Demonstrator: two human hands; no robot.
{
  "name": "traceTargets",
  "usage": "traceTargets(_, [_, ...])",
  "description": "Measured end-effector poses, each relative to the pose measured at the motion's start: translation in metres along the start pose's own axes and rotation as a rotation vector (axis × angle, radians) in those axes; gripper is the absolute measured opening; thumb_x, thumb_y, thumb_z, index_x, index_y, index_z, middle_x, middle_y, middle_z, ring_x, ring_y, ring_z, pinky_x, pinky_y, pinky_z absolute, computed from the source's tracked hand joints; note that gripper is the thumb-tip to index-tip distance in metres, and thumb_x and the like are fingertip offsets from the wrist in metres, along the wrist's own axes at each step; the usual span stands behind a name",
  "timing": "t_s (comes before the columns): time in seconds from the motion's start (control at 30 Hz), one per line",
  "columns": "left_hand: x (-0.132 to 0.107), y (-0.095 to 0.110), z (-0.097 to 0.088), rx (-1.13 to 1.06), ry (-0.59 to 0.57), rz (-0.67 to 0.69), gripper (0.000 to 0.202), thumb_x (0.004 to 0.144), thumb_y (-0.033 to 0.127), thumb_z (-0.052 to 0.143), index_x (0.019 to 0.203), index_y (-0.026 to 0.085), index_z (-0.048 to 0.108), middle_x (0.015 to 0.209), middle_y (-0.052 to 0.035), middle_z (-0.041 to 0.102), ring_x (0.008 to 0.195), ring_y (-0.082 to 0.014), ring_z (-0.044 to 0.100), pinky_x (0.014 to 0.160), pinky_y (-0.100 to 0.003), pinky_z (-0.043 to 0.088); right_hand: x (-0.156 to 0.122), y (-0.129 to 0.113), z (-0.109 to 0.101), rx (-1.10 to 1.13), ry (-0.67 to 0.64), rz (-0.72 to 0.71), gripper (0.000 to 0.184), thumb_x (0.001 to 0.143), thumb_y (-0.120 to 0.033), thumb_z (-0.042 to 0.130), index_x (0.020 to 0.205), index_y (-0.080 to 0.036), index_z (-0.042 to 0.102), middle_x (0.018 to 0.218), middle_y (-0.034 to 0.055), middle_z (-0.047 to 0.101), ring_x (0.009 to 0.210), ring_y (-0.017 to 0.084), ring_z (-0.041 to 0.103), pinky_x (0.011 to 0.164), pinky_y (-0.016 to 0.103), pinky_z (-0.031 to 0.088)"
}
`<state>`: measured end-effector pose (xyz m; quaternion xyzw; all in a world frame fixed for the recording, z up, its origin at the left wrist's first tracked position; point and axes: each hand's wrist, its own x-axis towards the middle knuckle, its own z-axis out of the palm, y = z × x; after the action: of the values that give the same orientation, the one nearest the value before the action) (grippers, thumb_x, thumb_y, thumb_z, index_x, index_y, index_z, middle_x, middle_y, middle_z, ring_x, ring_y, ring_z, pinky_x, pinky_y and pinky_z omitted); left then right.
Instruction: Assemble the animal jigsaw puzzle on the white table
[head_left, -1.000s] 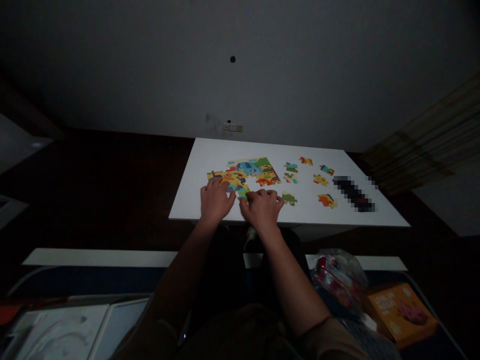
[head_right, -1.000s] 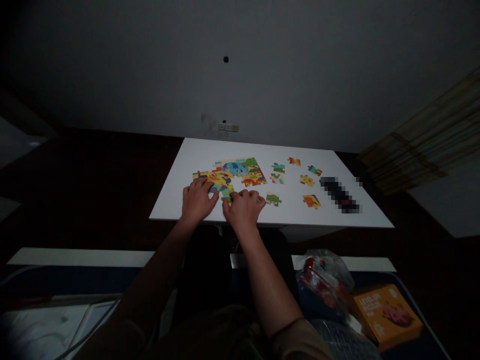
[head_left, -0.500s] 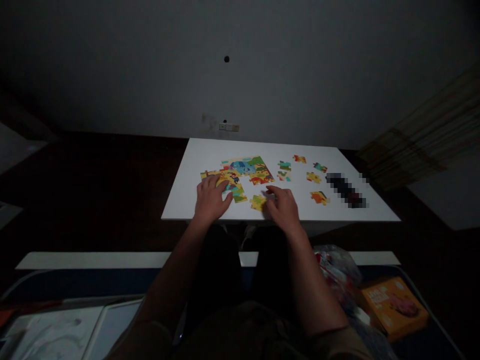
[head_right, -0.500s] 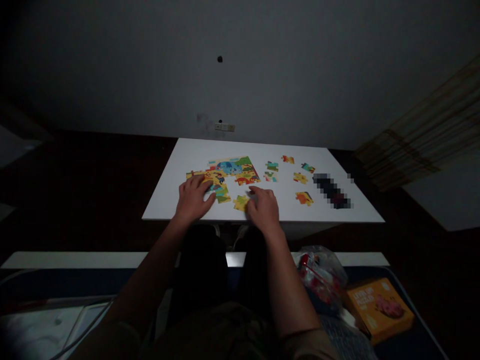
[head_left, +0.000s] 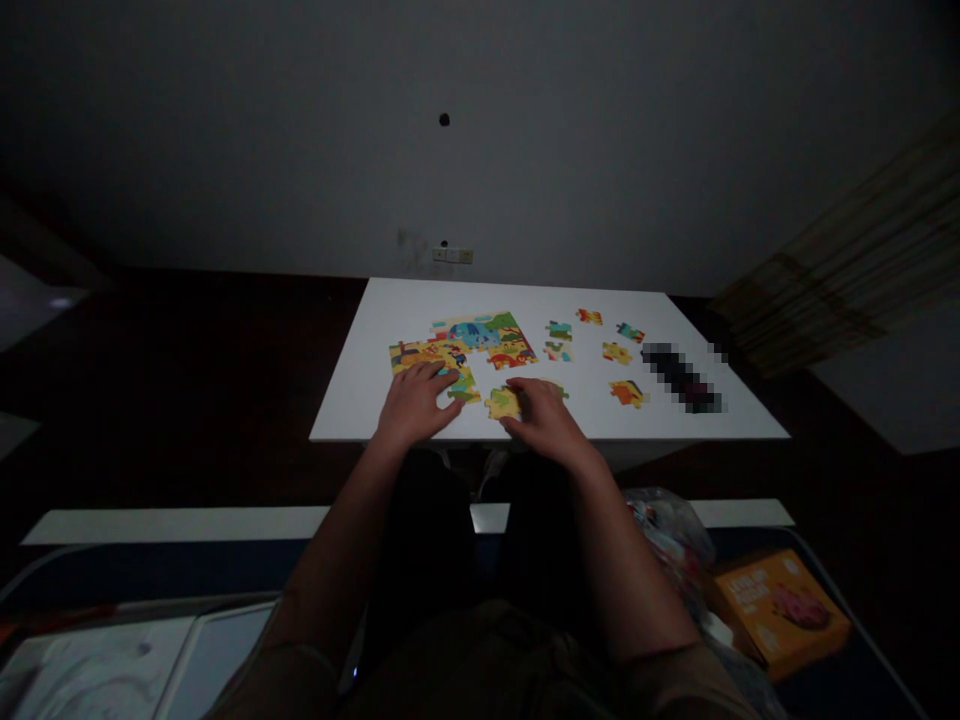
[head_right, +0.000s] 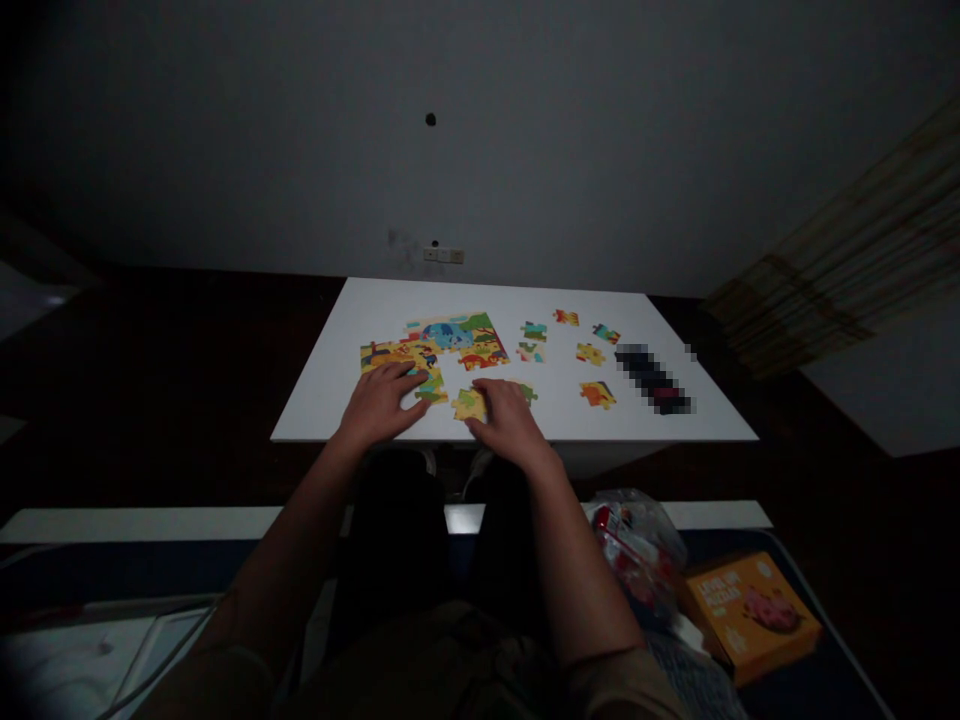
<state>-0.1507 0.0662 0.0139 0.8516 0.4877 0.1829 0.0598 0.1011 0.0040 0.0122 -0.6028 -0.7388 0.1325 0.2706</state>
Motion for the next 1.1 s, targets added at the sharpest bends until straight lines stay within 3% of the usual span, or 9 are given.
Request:
traceTargets(0.17, [0.0, 0.004, -0.003, -0.01, -0.007, -0.035, 0.043, 0.092, 0.045, 0.063, 0.133, 0.034, 0.066, 0.148, -0.0038, 0.055, 0.138, -0.0323, 0.046, 0.115, -0.051, 0.036, 0.021, -0.009, 0.001, 0.033, -0.005, 0.045, 0.044, 0.08, -0.019, 0.064, 0.125, -0.022, 0.065, 0.124, 0.0092, 0.066, 0.11, 0.025, 0.062, 0.094, 0.041, 0.049])
traceTargets(0.5, [0.0, 0.003, -0.004, -0.003, -0.017, -0.023, 0.043, 0.092, 0.045, 0.062, 0.133, 0.033, 0.067, 0.149, -0.0041, 0.055, 0.137, -0.0316, 0.047, 0.115, -0.049, 0.037, 0.066, -0.008, 0.008, -0.041, -0.172, -0.089, 0.035, 0.086, -0.014, 0.061, 0.117, -0.022, 0.074, 0.125, 0.0081, 0.068, 0.114, 0.021, 0.061, 0.1, 0.035, 0.046])
traceTargets(0.67, [0.0, 0.002, -0.004, -0.012, -0.014, -0.015, 0.043, 0.093, 0.046, 0.061, 0.133, 0.032, 0.067, 0.148, -0.0043, 0.056, 0.136, -0.0307, 0.048, 0.115, -0.048, 0.038, 0.068, -0.018, 0.005, -0.139, -0.24, -0.082, 0.039, 0.09, -0.01, 0.053, 0.12, -0.024, 0.073, 0.125, 0.0076, 0.068, 0.115, 0.021, 0.059, 0.102, 0.035, 0.045])
traceTargets(0.9, [0.001, 0.002, -0.005, -0.012, -0.02, -0.019, 0.043, 0.092, 0.046, 0.062, 0.133, 0.033, 0.067, 0.148, -0.0044, 0.056, 0.137, -0.0311, 0.047, 0.115, -0.05, 0.037, 0.06, -0.02, 0.004, -0.16, -0.204, -0.1, 0.044, 0.091, -0.008, 0.05, 0.122, -0.027, 0.074, 0.123, 0.0075, 0.067, 0.117, 0.023, 0.058, 0.105, 0.039, 0.043])
traceTargets(1.1, [0.001, 0.004, -0.007, -0.001, -0.033, -0.04, 0.042, 0.092, 0.045, 0.063, 0.132, 0.035, 0.067, 0.147, -0.004, 0.056, 0.136, -0.0313, 0.048, 0.114, -0.049, 0.038, 0.054, -0.024, -0.003, -0.176, -0.245, -0.119, 0.031, 0.094, -0.023, 0.062, 0.122, -0.032, 0.074, 0.128, 0.0059, 0.064, 0.125, 0.025, 0.053, 0.108, 0.045, 0.042])
